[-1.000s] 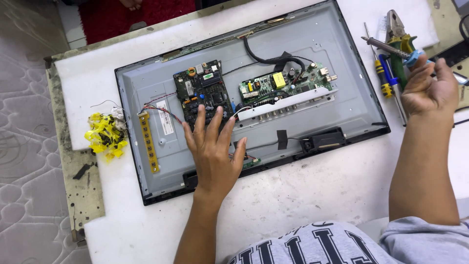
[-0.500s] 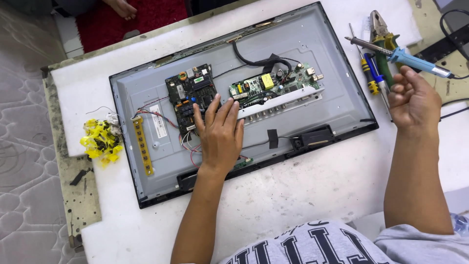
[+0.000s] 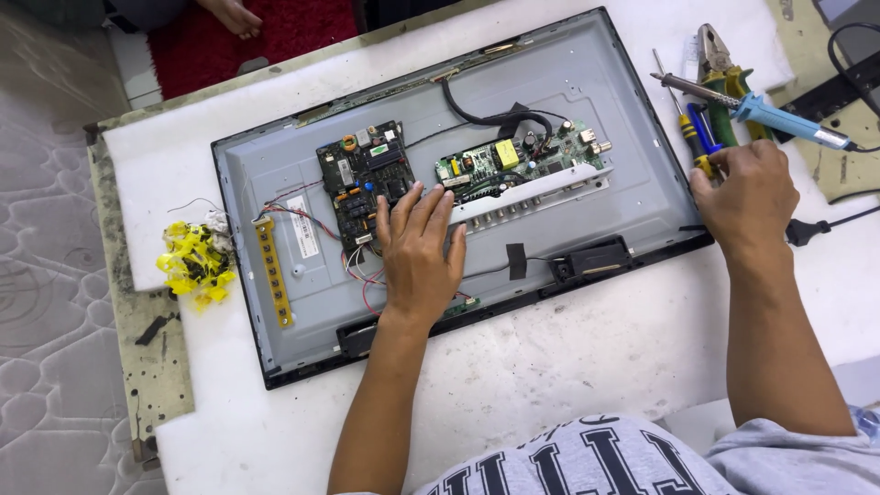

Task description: Soldering wires to a circuit board and then installing the board into a television chassis using a screwdriver.

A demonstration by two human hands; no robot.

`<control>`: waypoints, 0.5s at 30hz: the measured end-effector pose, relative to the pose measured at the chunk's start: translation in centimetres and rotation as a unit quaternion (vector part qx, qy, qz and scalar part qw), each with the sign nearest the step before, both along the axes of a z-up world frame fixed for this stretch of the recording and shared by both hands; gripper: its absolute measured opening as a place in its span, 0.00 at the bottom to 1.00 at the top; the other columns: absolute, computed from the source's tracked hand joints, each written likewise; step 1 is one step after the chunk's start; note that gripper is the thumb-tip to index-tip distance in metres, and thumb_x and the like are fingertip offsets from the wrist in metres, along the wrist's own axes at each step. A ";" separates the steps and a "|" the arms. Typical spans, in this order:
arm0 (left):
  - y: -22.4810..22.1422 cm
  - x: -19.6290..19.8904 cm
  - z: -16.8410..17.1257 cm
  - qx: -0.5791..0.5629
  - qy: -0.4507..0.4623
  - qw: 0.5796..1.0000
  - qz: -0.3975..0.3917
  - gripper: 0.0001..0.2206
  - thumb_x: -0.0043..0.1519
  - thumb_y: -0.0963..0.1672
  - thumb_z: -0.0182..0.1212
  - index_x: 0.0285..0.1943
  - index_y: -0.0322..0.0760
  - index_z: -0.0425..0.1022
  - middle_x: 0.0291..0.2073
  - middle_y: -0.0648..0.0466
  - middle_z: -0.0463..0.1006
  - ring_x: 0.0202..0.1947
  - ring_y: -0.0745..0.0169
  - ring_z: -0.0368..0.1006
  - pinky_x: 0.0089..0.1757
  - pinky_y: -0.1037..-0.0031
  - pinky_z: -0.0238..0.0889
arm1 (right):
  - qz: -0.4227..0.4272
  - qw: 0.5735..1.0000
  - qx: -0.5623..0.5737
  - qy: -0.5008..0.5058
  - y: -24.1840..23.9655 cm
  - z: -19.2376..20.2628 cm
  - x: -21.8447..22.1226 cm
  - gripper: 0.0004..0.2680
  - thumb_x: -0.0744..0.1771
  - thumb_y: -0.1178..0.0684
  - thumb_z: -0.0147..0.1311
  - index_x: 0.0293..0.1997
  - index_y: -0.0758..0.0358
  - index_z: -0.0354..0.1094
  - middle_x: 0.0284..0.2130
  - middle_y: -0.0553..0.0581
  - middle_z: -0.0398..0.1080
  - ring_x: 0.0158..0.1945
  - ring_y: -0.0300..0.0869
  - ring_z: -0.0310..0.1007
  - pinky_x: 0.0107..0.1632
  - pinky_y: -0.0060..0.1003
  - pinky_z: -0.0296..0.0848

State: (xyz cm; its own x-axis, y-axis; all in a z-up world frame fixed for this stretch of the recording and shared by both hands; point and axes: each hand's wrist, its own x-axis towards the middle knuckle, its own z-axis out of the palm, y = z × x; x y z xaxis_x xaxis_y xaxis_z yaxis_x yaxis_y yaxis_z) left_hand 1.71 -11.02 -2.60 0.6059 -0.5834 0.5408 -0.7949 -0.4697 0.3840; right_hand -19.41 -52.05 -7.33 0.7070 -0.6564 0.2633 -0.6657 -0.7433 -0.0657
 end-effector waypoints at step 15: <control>0.0 -0.2 0.7 -0.004 -0.011 0.997 0.072 0.27 0.66 0.50 0.75 0.71 0.33 0.77 0.66 0.48 0.80 0.76 0.44 0.65 0.74 0.32 0.43 | 0.216 0.904 0.191 -0.317 -1.7 6.4 -6.1 0.15 0.91 0.60 0.30 0.85 0.91 0.54 0.64 0.86 0.66 0.65 0.69 0.72 0.62 0.56 0.79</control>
State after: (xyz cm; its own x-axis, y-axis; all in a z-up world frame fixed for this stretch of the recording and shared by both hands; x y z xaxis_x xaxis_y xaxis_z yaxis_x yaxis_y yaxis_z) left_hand 1.53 -11.02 -1.94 0.6702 -0.4879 0.5592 -0.7285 -0.5762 0.3704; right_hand -25.56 -53.79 -0.95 0.7053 -0.4841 0.5179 -0.0580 -0.7676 -0.6383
